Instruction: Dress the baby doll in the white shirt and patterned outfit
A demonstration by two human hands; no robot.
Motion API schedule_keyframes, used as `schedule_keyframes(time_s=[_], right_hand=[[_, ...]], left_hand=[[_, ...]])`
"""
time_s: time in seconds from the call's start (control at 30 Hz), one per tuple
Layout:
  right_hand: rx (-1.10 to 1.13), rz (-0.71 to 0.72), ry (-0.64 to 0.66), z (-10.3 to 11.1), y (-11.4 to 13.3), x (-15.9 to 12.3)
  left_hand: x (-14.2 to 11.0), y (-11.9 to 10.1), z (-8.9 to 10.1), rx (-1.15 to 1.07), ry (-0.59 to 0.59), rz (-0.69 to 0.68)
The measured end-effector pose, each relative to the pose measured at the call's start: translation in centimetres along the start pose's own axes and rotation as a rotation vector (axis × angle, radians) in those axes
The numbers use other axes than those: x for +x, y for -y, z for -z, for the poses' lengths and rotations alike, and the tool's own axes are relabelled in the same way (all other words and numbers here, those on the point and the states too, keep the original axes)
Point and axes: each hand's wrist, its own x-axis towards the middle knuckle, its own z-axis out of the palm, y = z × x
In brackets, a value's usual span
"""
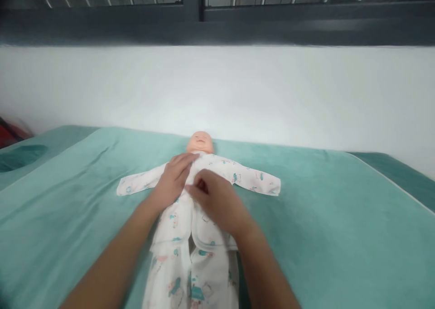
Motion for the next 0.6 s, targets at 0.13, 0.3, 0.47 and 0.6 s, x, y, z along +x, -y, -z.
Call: schedule_keyframes(time_s=[0.13,0.3,0.47,0.6], right_hand=[[-0.018,0.108,-0.291,-1.0,-1.8,1.6],[-0.177,0.126,-0.258,-1.3,-2.8,2.8],[-0.337,0.154,-0.221,-1.2,-3.0,3.2],[-0.307,0.07,-0.231,-1.5,-3.5,3.5]], left_hand=[[0.0,0.2,-0.3,-0.023,-0.033,0.023],[0.0,0.3,-0.4,-0.057,-0.052,0.048],[-0.1,0.2,-0.3,-0.062,-0.061,0.078],[-0.1,0.2,-0.4,-0.071,-0.068,0.073]])
